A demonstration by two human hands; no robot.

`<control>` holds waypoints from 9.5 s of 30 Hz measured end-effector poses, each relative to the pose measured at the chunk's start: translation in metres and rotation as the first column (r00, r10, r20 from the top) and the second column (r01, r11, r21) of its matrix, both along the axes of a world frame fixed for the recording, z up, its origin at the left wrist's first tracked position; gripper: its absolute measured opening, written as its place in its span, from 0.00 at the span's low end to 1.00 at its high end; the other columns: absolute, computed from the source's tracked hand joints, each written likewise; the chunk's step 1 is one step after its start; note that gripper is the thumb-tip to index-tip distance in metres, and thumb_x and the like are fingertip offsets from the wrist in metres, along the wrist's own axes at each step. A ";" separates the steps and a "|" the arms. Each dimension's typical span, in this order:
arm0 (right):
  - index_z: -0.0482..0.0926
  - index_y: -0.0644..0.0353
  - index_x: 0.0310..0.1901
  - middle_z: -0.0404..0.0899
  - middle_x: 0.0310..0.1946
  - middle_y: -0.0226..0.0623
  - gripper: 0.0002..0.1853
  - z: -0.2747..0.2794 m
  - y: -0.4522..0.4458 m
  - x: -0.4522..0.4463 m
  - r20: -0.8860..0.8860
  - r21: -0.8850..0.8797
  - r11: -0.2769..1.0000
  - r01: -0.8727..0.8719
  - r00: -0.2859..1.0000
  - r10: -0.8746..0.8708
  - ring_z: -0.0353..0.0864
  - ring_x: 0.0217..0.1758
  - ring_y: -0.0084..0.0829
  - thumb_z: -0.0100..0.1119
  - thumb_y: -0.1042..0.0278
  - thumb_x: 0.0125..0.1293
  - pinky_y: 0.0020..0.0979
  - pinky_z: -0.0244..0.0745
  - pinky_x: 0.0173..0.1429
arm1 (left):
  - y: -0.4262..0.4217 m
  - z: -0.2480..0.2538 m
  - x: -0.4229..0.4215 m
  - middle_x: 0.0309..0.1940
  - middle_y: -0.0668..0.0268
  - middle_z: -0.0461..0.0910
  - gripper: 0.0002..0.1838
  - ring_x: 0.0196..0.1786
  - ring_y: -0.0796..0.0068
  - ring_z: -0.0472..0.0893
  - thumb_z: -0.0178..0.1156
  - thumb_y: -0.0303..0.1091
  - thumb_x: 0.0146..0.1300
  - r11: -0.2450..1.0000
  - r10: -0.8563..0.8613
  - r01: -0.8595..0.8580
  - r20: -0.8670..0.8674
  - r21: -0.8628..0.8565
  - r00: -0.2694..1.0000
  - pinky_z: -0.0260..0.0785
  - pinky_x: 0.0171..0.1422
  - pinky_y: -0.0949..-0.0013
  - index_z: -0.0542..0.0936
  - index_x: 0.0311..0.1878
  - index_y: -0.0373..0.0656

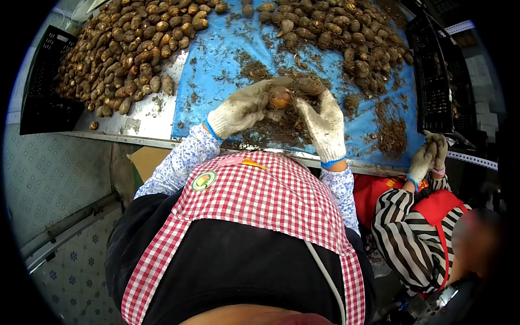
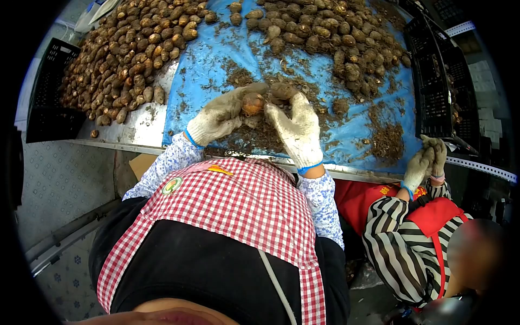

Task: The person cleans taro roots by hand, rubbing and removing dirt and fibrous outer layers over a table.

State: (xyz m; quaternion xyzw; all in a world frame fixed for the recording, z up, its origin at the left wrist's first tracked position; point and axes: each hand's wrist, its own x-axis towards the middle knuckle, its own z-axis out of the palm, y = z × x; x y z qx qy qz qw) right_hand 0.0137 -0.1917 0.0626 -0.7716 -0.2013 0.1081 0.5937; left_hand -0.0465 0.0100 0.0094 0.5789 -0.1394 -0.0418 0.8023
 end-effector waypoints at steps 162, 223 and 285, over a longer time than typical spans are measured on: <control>0.76 0.70 0.54 0.78 0.50 0.63 0.34 -0.127 -0.112 0.123 0.251 -0.875 0.365 0.319 0.942 -0.222 0.80 0.51 0.60 0.54 0.39 0.67 0.51 0.76 0.54 | -0.001 -0.066 -0.008 0.42 0.65 0.75 0.15 0.50 0.65 0.76 0.57 0.41 0.73 0.616 -0.098 -0.424 -0.599 -0.664 0.795 0.69 0.68 0.56 0.74 0.53 0.40; 0.81 0.60 0.42 0.78 0.48 0.42 0.12 -0.005 0.031 0.012 0.773 -0.170 0.976 0.133 0.633 0.048 0.77 0.48 0.39 0.69 0.74 0.56 0.40 0.77 0.52 | -0.042 0.012 0.026 0.56 0.58 0.76 0.26 0.58 0.66 0.76 0.41 0.53 0.77 0.941 0.313 -0.331 -0.183 -0.071 0.932 0.71 0.64 0.62 0.71 0.65 0.42; 0.79 0.60 0.33 0.81 0.24 0.45 0.15 -0.039 -0.015 0.065 0.553 -0.724 0.615 0.312 0.796 0.247 0.82 0.27 0.46 0.63 0.55 0.66 0.40 0.76 0.31 | -0.022 -0.010 0.018 0.64 0.59 0.71 0.26 0.58 0.62 0.78 0.45 0.47 0.77 0.593 -0.269 -0.121 -0.337 -0.796 0.902 0.78 0.56 0.54 0.64 0.72 0.43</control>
